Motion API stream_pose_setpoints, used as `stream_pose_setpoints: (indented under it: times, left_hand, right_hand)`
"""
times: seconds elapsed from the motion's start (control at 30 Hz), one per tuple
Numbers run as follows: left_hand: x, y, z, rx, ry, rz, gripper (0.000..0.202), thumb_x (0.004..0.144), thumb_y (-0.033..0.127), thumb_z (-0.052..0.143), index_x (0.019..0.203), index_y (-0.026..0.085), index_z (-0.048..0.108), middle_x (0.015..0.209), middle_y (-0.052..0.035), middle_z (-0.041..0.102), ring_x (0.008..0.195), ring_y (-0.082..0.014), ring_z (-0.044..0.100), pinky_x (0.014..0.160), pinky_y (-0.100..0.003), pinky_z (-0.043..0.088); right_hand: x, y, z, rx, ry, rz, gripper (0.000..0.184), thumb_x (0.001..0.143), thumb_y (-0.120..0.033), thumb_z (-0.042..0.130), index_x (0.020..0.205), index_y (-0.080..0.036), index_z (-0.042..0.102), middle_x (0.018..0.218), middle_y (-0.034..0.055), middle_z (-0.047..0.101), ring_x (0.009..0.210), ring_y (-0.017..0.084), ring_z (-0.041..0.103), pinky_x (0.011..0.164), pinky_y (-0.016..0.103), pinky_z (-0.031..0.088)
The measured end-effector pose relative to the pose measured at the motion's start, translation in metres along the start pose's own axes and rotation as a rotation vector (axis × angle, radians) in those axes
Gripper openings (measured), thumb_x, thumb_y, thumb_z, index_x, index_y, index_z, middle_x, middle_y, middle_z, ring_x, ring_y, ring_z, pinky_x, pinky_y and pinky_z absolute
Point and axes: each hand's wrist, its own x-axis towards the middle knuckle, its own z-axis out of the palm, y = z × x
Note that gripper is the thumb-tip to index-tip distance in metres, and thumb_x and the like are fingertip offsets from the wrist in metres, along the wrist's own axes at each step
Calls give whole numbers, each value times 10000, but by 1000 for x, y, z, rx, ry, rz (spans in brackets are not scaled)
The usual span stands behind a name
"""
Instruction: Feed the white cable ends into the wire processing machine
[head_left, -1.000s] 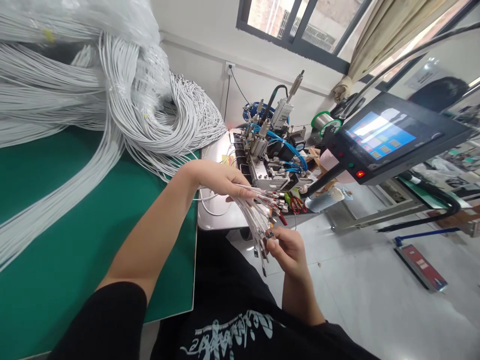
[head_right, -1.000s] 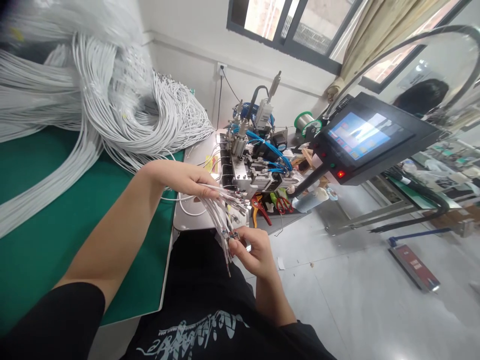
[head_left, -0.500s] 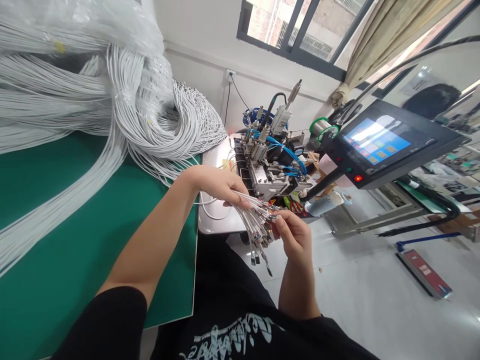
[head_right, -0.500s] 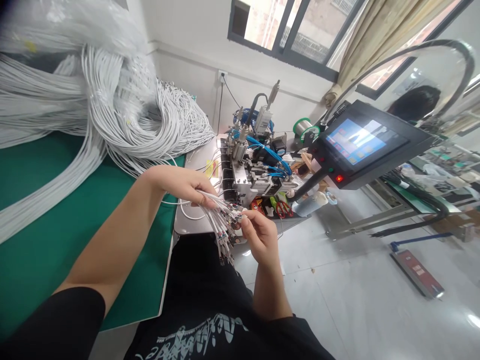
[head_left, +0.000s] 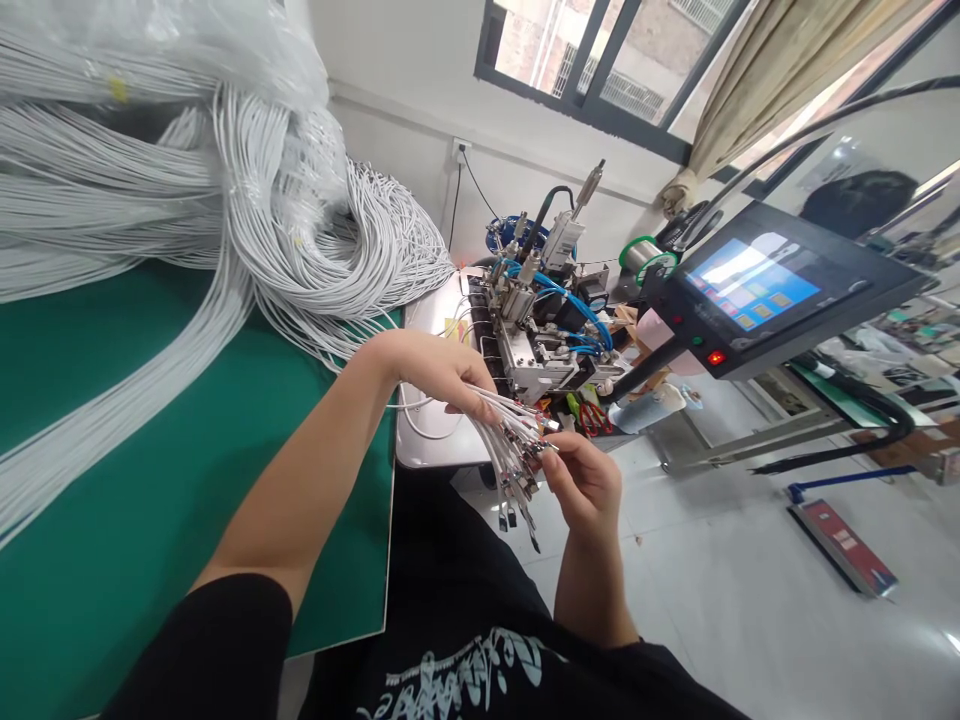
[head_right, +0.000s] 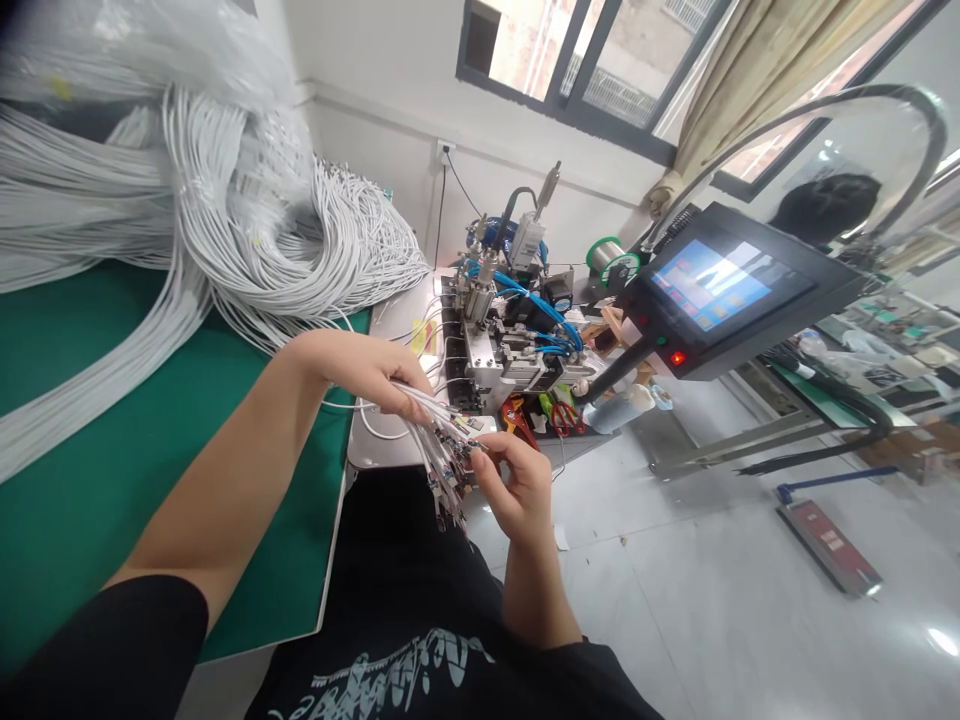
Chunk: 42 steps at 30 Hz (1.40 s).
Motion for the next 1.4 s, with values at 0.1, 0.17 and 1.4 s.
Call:
stream_pose_setpoints:
  times: [0.1, 0.17, 1.4]
  left_hand:
    - [0, 1, 0, 6, 11, -8, 346, 873, 482, 550, 781, 170, 668, 601, 12, 519, 552, -92, 443, 494, -207, 299]
    - [0, 3, 1, 11, 15, -16, 328, 865, 460, 562, 764, 165, 665, 587, 14, 509, 546, -91, 440, 486, -207, 291]
    - [12, -4, 6, 59, -13, -60, 408, 826, 478, 569, 569, 161, 552, 505, 13, 475, 425, -72, 368, 404, -225, 225]
  right_hand:
    - [-1, 2, 1, 16, -4, 16, 89, 880, -263, 605, 891, -195, 660, 697, 13, 614, 596, 137, 538, 549, 258, 425]
    - [-2, 3, 2, 37, -5, 28, 92, 875, -273, 611, 896, -196, 659, 712, 17, 618, 605, 141, 549, 558, 263, 437]
    - [5, 3, 14, -143, -98, 13, 235, 966, -326, 455, 878, -194, 629, 663, 2, 517, 602, 143, 466, 569, 266, 370]
